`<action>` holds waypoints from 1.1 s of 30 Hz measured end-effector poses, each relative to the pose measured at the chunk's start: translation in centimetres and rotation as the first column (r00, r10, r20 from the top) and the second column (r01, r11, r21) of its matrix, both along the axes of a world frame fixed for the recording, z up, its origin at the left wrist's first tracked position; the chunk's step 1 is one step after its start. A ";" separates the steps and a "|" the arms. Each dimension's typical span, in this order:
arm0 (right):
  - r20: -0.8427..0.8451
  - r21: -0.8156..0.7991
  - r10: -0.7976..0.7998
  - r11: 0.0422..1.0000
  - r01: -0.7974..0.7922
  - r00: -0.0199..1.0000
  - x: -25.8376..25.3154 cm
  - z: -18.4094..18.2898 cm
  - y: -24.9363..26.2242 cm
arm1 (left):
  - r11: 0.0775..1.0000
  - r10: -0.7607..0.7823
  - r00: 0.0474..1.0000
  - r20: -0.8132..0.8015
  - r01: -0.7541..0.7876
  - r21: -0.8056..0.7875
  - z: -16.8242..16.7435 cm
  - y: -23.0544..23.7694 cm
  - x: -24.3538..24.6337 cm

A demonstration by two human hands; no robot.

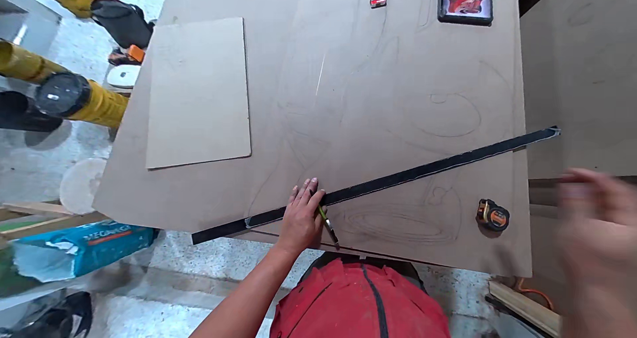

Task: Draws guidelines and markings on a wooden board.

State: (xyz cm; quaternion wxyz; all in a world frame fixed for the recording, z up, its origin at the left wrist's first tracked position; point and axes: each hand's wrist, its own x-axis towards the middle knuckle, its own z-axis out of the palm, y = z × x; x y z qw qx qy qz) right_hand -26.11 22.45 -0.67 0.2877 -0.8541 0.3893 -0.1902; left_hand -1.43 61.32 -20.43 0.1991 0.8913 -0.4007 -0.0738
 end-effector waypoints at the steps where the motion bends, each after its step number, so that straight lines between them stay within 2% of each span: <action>1: -0.209 0.000 0.007 1.000 -0.007 0.978 -1.3 -5.3 -1.8 | 1.000 -0.014 1.000 0.013 0.014 -0.012 -0.6 -0.1 0.0; 3: -0.437 0.036 0.061 0.998 -0.050 0.898 -3.3 -12.6 -2.5 | 0.998 -0.052 0.997 0.057 0.054 -0.033 -1.4 -0.2 0.1; 4: -0.474 0.003 0.070 0.997 -0.077 0.878 -4.0 -14.9 -1.9 | 0.996 -0.074 0.995 0.065 0.077 -0.038 -1.5 -0.1 0.3; 6: -0.452 -0.074 0.049 0.993 -0.092 0.891 -4.8 -16.6 -0.5 | 0.991 -0.127 0.991 0.047 0.129 -0.045 -1.2 0.4 0.5; 9: -0.319 -0.112 0.034 0.991 -0.074 0.947 -3.4 -15.7 -0.2 | 0.975 -0.211 0.977 0.013 0.211 -0.074 -1.0 0.7 1.3; 12: -0.241 -0.142 0.097 0.981 -0.134 0.966 1.1 -13.6 -0.9 | 0.963 -0.258 0.966 -0.022 0.255 -0.090 -0.9 0.8 1.8; 16: -0.335 -0.123 0.219 0.954 -0.273 0.916 8.2 -14.9 -3.8 | 0.961 -0.268 0.962 -0.054 0.262 -0.091 -0.3 -0.3 2.7; 18: -0.399 -0.109 0.247 0.943 -0.313 0.883 9.7 -15.8 -3.7 | 0.968 -0.240 0.970 -0.048 0.235 -0.088 -0.3 -0.8 3.1; 21: -0.311 -0.222 0.326 0.888 -0.402 0.893 7.8 -16.8 -0.6 | 0.977 -0.202 0.978 -0.046 0.199 -0.071 -0.1 -1.3 3.3; 24: -0.195 -0.211 0.430 0.859 -0.466 0.882 3.5 -19.4 3.7 | 0.988 -0.152 0.988 -0.031 0.151 -0.043 -0.2 -1.2 2.6; 29: -0.080 -0.186 0.363 0.909 -0.372 0.928 0.7 -20.8 6.3 | 0.996 -0.008 1.000 0.000 0.008 -0.091 -0.9 -1.1 0.8; 33: -0.041 -0.183 0.349 0.918 -0.351 0.936 0.9 -20.9 6.1 | 0.993 0.017 1.000 -0.002 -0.017 -0.114 -1.1 -1.2 0.9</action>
